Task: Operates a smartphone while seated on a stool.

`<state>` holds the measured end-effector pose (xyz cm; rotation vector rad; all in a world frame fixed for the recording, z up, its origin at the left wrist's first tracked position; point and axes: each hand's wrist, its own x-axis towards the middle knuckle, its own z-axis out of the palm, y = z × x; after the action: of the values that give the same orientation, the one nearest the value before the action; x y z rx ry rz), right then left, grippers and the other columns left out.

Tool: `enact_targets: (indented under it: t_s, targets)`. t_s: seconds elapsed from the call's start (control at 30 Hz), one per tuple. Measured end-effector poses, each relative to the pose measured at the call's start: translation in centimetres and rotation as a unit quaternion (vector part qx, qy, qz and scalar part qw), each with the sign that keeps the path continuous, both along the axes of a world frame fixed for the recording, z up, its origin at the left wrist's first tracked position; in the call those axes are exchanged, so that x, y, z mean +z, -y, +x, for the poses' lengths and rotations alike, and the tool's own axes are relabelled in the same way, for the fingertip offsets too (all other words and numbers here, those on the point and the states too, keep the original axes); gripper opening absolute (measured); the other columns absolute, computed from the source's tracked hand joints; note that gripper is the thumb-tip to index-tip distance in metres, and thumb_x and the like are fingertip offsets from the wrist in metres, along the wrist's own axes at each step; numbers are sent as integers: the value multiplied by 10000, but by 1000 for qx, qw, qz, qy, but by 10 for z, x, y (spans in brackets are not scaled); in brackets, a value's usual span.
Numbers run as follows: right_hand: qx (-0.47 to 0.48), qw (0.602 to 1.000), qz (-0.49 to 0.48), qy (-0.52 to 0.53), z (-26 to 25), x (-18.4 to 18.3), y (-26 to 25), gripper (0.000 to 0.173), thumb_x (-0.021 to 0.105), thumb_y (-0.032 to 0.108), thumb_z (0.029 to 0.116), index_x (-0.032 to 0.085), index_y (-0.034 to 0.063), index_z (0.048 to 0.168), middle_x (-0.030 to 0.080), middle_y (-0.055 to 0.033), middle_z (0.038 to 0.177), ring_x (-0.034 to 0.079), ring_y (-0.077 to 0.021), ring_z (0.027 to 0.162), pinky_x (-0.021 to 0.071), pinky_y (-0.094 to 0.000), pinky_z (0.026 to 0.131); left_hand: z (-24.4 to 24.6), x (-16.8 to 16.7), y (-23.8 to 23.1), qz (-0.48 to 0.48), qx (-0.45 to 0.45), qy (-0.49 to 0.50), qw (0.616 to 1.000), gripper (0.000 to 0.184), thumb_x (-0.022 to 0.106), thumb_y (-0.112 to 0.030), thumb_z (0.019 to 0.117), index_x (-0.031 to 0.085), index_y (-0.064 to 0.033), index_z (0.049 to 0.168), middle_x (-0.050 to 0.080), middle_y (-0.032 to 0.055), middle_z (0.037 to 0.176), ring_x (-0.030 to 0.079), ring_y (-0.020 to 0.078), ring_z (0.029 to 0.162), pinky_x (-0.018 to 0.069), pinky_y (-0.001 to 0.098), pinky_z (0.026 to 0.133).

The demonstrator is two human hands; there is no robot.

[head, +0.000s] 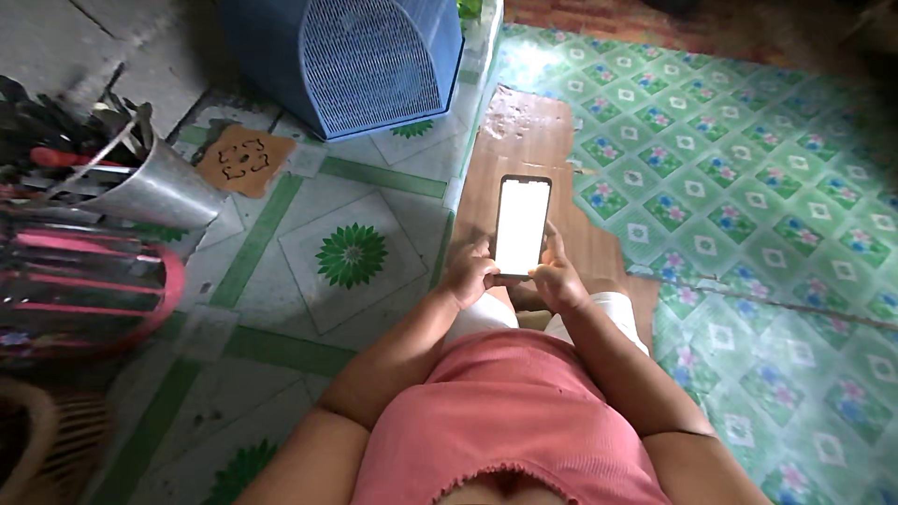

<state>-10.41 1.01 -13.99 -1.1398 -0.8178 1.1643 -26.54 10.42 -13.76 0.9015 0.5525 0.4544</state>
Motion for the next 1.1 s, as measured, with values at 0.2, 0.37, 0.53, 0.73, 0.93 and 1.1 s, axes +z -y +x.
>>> enact_targets:
  t_s: [0.2, 0.37, 0.53, 0.73, 0.93, 1.1]
  targets:
    - [2, 1000, 2, -1, 0, 0, 0, 1000, 524, -77, 738, 132, 248, 1598, 426, -91, 1525, 585, -201, 1243, 562, -441, 937, 1, 2, 1, -6, -1, 19, 1000, 386, 372, 37, 955, 432, -16, 1333, 625, 175, 1200, 695, 295, 1006, 605, 504, 853]
    - [-18, 1000, -13, 19, -3, 1, -2, 916, 487, -102, 825, 147, 246, 1602, 427, -87, 1531, 578, -191, 1253, 548, -433, 965, 2, 4, 1, -6, -3, 12, 1000, 428, 354, 52, 971, 404, -18, 1391, 617, 188, 1243, 696, 304, 1023, 608, 493, 855]
    - [-38, 997, -37, 51, -7, 3, -4, 839, 478, -98, 908, 149, 226, 1609, 430, -108, 1533, 596, -197, 1233, 549, -433, 967, 3, 3, 3, 12, -3, -5, 1000, 470, 411, 62, 956, 378, -37, 1414, 605, 189, 1264, 689, 305, 1051, 609, 486, 866]
    - [-13, 995, -51, 82, -11, 5, -4, 941, 511, -138, 831, 141, 239, 1609, 421, -115, 1538, 608, -210, 1212, 569, -432, 920, 7, 2, 3, -8, 34, -38, 999, 454, 455, -33, 1055, 353, -98, 1493, 591, 185, 1306, 690, 314, 1040, 620, 491, 818]
    - [-26, 996, -62, 51, -9, 5, -4, 986, 529, -124, 777, 140, 238, 1608, 433, -135, 1518, 606, -226, 1200, 560, -452, 921, 4, 0, 1, -27, 24, -1, 999, 439, 417, -8, 1017, 355, -60, 1448, 589, 196, 1285, 680, 329, 1058, 605, 516, 854]
    - [-20, 999, -28, 5, -3, 1, -3, 1005, 525, -122, 741, 157, 250, 1599, 434, -104, 1514, 602, -206, 1209, 567, -437, 923, 3, 2, 2, -31, 15, 9, 999, 341, 345, -2, 1026, 415, -27, 1359, 622, 187, 1210, 690, 307, 1022, 602, 505, 849]
